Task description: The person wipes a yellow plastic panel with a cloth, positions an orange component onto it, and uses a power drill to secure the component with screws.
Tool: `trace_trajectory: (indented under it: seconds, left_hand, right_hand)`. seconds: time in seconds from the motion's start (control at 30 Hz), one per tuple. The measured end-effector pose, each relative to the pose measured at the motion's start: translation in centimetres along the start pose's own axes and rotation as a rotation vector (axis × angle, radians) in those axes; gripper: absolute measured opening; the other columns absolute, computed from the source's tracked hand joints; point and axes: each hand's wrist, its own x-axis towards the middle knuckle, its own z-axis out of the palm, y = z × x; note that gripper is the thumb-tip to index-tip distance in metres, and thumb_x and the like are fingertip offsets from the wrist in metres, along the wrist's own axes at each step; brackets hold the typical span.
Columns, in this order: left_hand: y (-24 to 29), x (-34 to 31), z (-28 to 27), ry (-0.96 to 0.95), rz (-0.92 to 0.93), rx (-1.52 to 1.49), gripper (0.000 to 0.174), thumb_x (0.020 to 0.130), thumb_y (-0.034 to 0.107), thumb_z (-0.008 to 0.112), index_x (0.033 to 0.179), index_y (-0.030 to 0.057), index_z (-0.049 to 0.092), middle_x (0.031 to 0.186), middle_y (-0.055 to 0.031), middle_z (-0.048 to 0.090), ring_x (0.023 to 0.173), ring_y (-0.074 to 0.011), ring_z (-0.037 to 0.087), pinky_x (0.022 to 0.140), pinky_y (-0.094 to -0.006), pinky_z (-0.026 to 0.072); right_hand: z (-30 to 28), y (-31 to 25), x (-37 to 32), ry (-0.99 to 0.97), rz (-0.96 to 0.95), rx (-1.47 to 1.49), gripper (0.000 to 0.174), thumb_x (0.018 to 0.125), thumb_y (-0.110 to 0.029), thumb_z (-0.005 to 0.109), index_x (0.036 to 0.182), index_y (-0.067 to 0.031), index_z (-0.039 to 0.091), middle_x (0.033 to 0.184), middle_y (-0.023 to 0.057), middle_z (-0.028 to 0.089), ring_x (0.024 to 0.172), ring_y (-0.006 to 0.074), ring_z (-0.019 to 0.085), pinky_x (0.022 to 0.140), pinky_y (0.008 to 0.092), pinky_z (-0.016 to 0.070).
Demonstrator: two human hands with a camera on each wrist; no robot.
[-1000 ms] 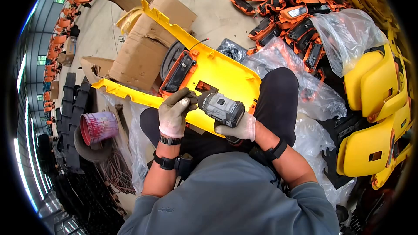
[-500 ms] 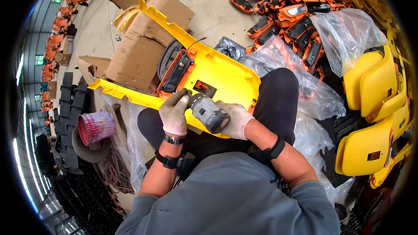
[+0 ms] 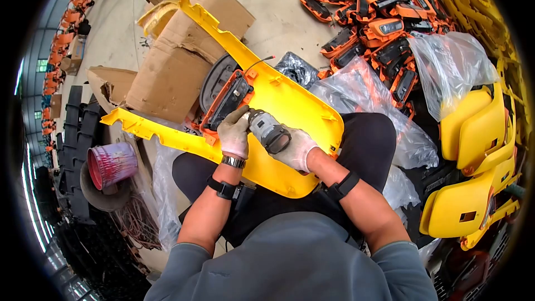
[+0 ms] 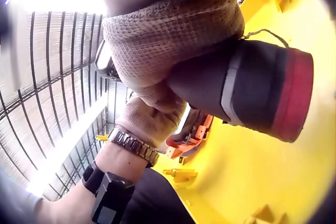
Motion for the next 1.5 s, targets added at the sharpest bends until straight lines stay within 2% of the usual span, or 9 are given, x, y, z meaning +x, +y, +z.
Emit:
trace_trajectory:
  seconds: [0.47,0.57,0.63,0.7,0.83,1.1,1.23,1.37,1.5]
  left_hand:
    - [0.1,3.4,1.3,-0.089,0.004,-0.119,0.035,0.090,-0.006,0.057,0.125,-0.0103,0.057,0.112,-0.0175,0.068,0.097,-0.0191,0.068,0.089,-0.0285,0.0548]
    - [1.5,3.0,1.0,-0.057,0.129,0.152,0.039,0.088,-0.003,0.060,0.127,-0.0072,0.057,0.112,-0.0163,0.068,0.101,-0.0199,0.067,0.087,-0.0295,0.0550]
    - [0.8,4.6,-1.3,0.047,0.534,0.667,0.060,0.077,0.014,0.077,0.133,0.0052,0.057,0.119,-0.0140,0.065,0.103,-0.0323,0.065,0.089,-0.0384,0.0541]
    - [5.7,4.7,-1.0,0.142,0.680,1.361,0.072,0.073,0.025,0.082,0.136,0.0069,0.053,0.128,-0.0148,0.059,0.111,-0.0347,0.060,0.095,-0.0415,0.0508]
    - [6.1,7.8,-1.6,-0.122,0.099,1.629,0.093,0.068,0.038,0.083,0.147,0.0096,0.042,0.125,-0.0187,0.060,0.113,-0.0346,0.062,0.095,-0.0420,0.0520]
    - [6.6,9.3,-1.9,-0.240,0.093,1.669,0.103,0.065,0.038,0.079,0.153,0.0126,0.032,0.121,-0.0221,0.062,0.110,-0.0341,0.064,0.093,-0.0406,0.0535]
    - [6.2,9.8,-2.1,-0.280,0.061,1.599,0.109,0.064,0.043,0.082,0.152,0.0066,0.031,0.126,-0.0242,0.060,0.114,-0.0344,0.063,0.096,-0.0393,0.0514]
    - [5.8,11.2,-3.2,-0.336,0.120,1.456,0.109,0.064,0.050,0.083,0.151,0.0047,0.033,0.131,-0.0271,0.057,0.118,-0.0357,0.060,0.100,-0.0399,0.0491]
    - [6.3,14.2,-2.5,-0.154,0.209,1.117,0.074,0.075,0.042,0.079,0.130,-0.0036,0.057,0.116,-0.0226,0.067,0.110,-0.0345,0.065,0.097,-0.0384,0.0501]
  right_hand:
    - [0.7,1.8,2.8,0.173,0.016,0.159,0.051,0.083,-0.036,0.064,0.127,-0.0102,0.060,0.120,0.0131,0.066,0.112,0.0276,0.061,0.101,0.0358,0.0470]
    - [1.4,3.4,3.5,0.188,0.002,0.132,0.055,0.082,-0.038,0.066,0.129,-0.0098,0.059,0.120,0.0139,0.066,0.112,0.0279,0.062,0.101,0.0354,0.0468]
    - [1.8,4.3,3.8,0.242,-0.055,0.088,0.058,0.082,-0.040,0.067,0.130,-0.0092,0.058,0.121,0.0145,0.065,0.114,0.0283,0.061,0.102,0.0351,0.0464]
    - [1.9,4.8,4.4,0.256,-0.034,0.108,0.061,0.082,-0.042,0.068,0.131,-0.0081,0.057,0.124,0.0152,0.064,0.116,0.0288,0.060,0.103,0.0352,0.0456]
    - [1.6,5.5,5.5,0.324,-0.049,0.173,0.065,0.082,-0.043,0.069,0.134,-0.0070,0.055,0.130,0.0166,0.061,0.121,0.0303,0.058,0.105,0.0358,0.0435]
    - [1.3,6.3,6.5,0.355,0.036,0.227,0.075,0.080,-0.043,0.073,0.139,-0.0040,0.049,0.137,0.0176,0.056,0.128,0.0306,0.052,0.110,0.0341,0.0383]
    - [-0.4,4.2,7.4,0.335,0.093,0.302,0.079,0.078,-0.043,0.074,0.140,-0.0006,0.048,0.137,0.0196,0.055,0.129,0.0301,0.052,0.110,0.0343,0.0385]
    - [1.4,7.1,10.3,0.406,-0.054,0.375,0.075,0.077,-0.039,0.073,0.138,-0.0007,0.050,0.135,0.0189,0.057,0.125,0.0294,0.055,0.106,0.0340,0.0412]
    - [0.6,6.7,9.2,0.339,-0.009,0.433,0.071,0.076,-0.035,0.074,0.135,-0.0008,0.053,0.128,0.0164,0.061,0.117,0.0263,0.059,0.103,0.0332,0.0435]
